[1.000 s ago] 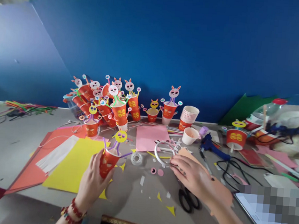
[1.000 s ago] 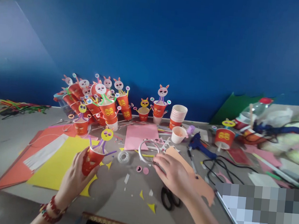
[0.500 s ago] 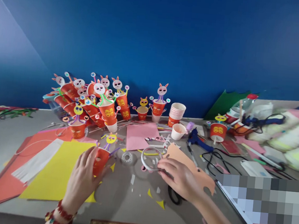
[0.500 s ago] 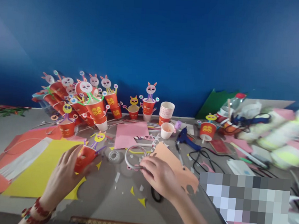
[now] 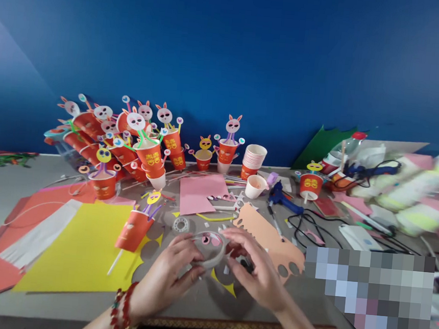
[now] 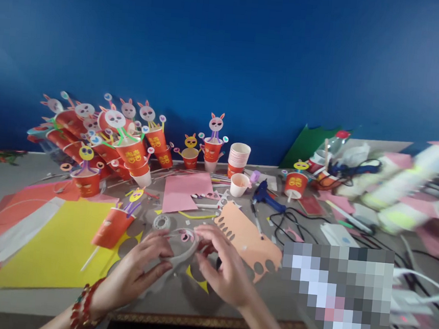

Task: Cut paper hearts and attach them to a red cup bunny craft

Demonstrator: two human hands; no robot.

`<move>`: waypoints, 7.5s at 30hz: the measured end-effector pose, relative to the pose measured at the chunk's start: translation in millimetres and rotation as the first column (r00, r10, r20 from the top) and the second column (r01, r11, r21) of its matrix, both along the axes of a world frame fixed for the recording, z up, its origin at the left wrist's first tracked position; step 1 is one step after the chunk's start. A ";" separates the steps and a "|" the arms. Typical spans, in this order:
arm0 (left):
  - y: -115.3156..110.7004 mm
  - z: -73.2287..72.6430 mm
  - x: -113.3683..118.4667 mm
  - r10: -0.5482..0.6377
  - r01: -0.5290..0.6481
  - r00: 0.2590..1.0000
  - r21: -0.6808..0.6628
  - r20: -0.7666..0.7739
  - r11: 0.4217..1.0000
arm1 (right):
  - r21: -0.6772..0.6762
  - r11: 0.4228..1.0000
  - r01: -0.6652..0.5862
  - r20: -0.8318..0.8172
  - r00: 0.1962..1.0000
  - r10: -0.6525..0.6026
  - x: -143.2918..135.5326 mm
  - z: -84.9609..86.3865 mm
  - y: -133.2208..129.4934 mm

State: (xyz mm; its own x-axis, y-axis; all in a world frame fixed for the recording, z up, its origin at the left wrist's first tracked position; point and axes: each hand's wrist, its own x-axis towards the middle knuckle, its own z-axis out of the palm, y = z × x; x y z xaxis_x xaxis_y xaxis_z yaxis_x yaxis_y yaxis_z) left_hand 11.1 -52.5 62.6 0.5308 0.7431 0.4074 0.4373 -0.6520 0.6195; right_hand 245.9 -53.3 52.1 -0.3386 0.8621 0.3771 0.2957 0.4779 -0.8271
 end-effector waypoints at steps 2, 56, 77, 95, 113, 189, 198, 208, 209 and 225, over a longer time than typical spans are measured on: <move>-4.1 -6.9 5.1 0.087 -0.088 0.995 0.017 0.040 0.996 | 0.015 0.992 0.122 -0.033 0.992 -0.122 -8.5 -5.4 -10.5; -6.7 -17.5 24.0 0.277 -0.290 0.948 0.065 0.156 0.955 | 0.053 0.971 0.232 -0.140 0.965 -0.223 -50.5 -11.2 -16.1; -24.8 -35.0 -23.0 0.225 -0.225 0.974 0.015 -0.037 0.974 | -0.086 0.987 0.139 -0.089 0.985 -0.146 -1.5 -19.8 16.5; 33.6 -17.1 18.1 0.107 -0.086 0.878 0.065 -0.466 0.994 | -0.292 0.956 -0.024 0.235 0.967 0.096 -5.0 -35.9 68.5; 27.5 -32.6 31.8 0.105 0.012 0.770 0.180 -0.629 0.984 | -0.082 0.995 0.059 0.430 0.903 -0.018 -9.0 -35.1 64.1; 25.8 -41.4 35.2 0.137 -0.007 0.734 0.194 -0.665 0.981 | 0.100 0.995 0.025 0.556 0.828 -0.077 1.0 -43.4 66.8; 24.1 -35.8 35.0 0.114 -0.016 0.739 0.152 -0.664 0.988 | 0.163 0.986 0.039 0.545 0.829 -0.123 -5.2 -49.2 68.2; 22.8 0.8 14.4 0.043 -0.049 0.837 0.003 -0.545 0.999 | 0.197 0.979 0.056 0.548 0.821 -0.158 -7.2 -53.4 68.0; 21.5 8.1 5.5 0.054 -0.064 0.840 -0.001 -0.539 0.998 | 0.200 0.978 0.052 0.540 0.827 -0.155 -6.7 -53.3 68.0; -15.3 -14.3 -30.2 -0.034 0.014 0.930 -0.057 -0.367 0.998 | 0.154 0.981 0.115 0.239 0.959 -0.150 -4.2 -39.7 65.2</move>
